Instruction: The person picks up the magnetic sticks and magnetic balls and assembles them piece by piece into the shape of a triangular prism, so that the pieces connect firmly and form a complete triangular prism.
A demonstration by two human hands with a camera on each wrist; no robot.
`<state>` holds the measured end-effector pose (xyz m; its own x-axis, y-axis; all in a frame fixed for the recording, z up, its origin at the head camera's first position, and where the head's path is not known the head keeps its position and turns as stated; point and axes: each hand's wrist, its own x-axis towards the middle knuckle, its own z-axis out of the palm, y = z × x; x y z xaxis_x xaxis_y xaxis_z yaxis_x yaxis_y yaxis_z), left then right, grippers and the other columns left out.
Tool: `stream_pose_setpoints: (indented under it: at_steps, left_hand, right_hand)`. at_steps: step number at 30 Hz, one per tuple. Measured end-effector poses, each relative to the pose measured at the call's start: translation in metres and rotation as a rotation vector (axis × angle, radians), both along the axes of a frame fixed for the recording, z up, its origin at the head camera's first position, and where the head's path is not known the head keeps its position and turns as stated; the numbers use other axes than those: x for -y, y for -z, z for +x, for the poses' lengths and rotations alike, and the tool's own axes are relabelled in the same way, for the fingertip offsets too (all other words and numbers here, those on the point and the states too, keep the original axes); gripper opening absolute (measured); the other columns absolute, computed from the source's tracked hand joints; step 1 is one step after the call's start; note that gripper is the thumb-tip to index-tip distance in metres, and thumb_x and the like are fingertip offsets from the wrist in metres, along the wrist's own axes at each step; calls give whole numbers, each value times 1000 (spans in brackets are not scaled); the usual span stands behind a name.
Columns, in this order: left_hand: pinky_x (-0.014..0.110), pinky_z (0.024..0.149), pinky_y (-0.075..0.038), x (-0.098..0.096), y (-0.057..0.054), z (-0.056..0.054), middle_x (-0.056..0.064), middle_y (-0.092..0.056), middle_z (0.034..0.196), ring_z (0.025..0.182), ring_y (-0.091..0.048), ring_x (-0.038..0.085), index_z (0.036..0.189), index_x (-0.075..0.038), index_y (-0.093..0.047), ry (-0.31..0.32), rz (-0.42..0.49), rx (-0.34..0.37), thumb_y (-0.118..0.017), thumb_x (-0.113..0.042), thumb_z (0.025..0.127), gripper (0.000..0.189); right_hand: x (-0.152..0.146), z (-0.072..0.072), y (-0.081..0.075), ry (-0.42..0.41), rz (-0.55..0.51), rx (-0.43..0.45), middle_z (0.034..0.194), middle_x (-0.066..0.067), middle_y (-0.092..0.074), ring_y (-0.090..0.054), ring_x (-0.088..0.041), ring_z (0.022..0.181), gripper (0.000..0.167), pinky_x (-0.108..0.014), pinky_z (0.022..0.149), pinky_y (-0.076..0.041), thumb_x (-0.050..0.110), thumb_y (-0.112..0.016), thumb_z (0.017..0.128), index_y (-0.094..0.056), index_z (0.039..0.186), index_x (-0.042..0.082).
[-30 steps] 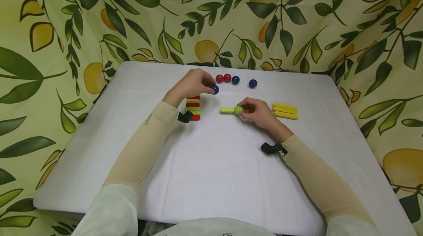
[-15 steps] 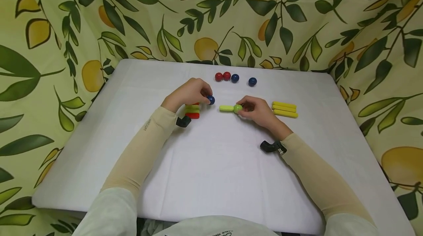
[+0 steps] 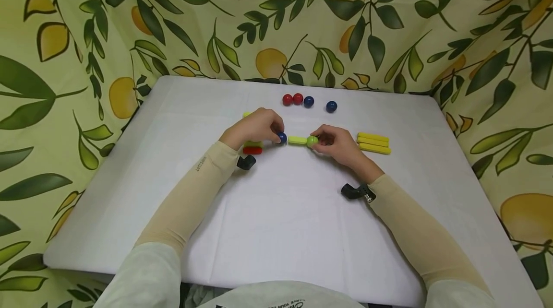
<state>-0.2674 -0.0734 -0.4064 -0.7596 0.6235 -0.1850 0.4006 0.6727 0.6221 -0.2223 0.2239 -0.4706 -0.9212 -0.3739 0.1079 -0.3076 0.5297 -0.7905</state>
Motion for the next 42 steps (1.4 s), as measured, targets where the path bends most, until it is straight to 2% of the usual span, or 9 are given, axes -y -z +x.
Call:
stream_pose_setpoints:
  at_steps: [10, 14, 18, 21, 25, 29, 33, 37, 42]
  left_hand:
    - [36, 99, -54, -2, 2, 2, 4, -76, 105, 100, -67, 22, 114, -6, -79, -9, -7, -10, -84, -10, 96, 19]
    - [36, 100, -54, -2, 4, 3, 5, -76, 106, 101, -68, 22, 116, -5, -79, -14, -7, -11, -83, -9, 97, 20]
    - [36, 101, -54, -1, 4, 2, 6, -76, 110, 103, -68, 22, 120, -4, -78, -4, 6, -42, -80, -7, 99, 22]
    - [35, 101, -54, 3, -1, 3, 7, -76, 115, 105, -68, 21, 124, -5, -78, -16, 26, -78, -79, -8, 99, 25]
    - [35, 96, -55, 16, -13, 11, 9, -75, 115, 103, -66, 22, 125, -4, -78, -31, 37, -134, -79, -8, 99, 27]
    - [36, 91, -56, 32, -25, 22, 8, -75, 107, 99, -67, 24, 120, -2, -80, -9, -27, -160, -81, -8, 98, 23]
    - [37, 90, -55, 41, -30, 30, 5, -74, 101, 96, -65, 24, 114, -3, -81, 28, -83, -187, -80, -6, 97, 17]
    - [37, 84, -52, 46, -26, 40, 3, -69, 89, 89, -61, 23, 99, -7, -81, 63, -144, -228, -77, -4, 97, 5]
    - [36, 78, -48, 50, -16, 54, 1, -64, 79, 81, -57, 22, 88, -11, -76, 86, -267, -245, -79, -2, 95, 12]
  right_hand:
    - [0, -3, -4, -10, 16, 37, 109, -5, -72, -63, -25, 94, 28, -27, 82, -53, 14, -85, 95, -77, 121, 13]
    - [-4, -6, -3, -68, -26, 90, 121, -5, -72, -62, -26, 103, 32, -27, 88, -53, 10, -82, 97, -76, 129, 13]
    - [-8, -9, -2, -99, -55, 115, 127, -5, -73, -61, -26, 108, 33, -28, 93, -52, 8, -80, 99, -78, 132, 14]
    - [-9, -9, -2, -86, -47, 125, 124, -5, -73, -61, -26, 108, 32, -28, 94, -52, 11, -81, 98, -79, 131, 14]
    - [-8, -7, -2, -54, -34, 134, 122, -5, -72, -62, -26, 106, 32, -30, 94, -52, 15, -85, 97, -79, 128, 15]
    - [-6, -4, -1, -26, -25, 123, 119, -6, -72, -62, -27, 103, 32, -29, 91, -52, 19, -87, 95, -78, 125, 14]
    - [-7, 0, -1, 11, -18, 97, 117, -7, -72, -62, -27, 101, 33, -26, 87, -53, 18, -89, 94, -77, 124, 12]
    - [-5, 1, -2, 16, -17, 79, 118, -6, -72, -62, -26, 101, 33, -25, 87, -53, 18, -88, 94, -77, 125, 11]
    - [-2, 0, -3, 1, -30, 79, 118, -7, -71, -63, -26, 101, 33, -26, 87, -53, 17, -89, 93, -76, 123, 12]
